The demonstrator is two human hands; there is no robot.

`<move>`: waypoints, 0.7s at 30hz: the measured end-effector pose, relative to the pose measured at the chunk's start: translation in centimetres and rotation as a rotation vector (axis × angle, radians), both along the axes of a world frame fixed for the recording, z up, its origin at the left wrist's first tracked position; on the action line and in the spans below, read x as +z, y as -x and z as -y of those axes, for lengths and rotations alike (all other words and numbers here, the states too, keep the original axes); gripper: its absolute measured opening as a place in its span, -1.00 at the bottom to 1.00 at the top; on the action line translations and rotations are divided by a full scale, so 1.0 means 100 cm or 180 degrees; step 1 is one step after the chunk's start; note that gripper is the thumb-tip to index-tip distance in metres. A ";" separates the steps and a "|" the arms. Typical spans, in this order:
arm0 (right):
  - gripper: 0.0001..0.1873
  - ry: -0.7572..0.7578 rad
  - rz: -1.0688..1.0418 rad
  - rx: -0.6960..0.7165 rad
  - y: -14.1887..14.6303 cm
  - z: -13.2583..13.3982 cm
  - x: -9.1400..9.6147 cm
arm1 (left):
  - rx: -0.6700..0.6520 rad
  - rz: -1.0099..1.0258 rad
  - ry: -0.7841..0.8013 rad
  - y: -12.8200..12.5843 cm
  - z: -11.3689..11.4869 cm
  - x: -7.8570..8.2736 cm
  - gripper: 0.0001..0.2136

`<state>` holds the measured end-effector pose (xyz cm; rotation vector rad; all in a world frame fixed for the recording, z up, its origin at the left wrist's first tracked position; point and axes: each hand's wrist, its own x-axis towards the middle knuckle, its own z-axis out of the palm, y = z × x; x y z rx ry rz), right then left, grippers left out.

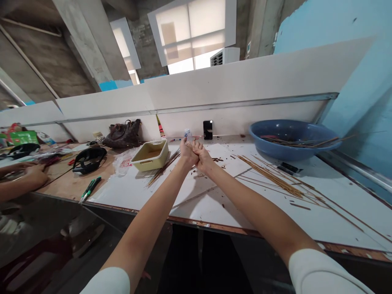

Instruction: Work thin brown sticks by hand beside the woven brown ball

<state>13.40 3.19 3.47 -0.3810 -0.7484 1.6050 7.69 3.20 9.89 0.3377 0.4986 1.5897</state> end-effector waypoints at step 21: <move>-0.39 -0.3720 0.3996 -0.2552 -0.121 0.014 -0.042 | -0.2082 -0.2576 -0.0225 0.053 0.043 -0.063 -0.53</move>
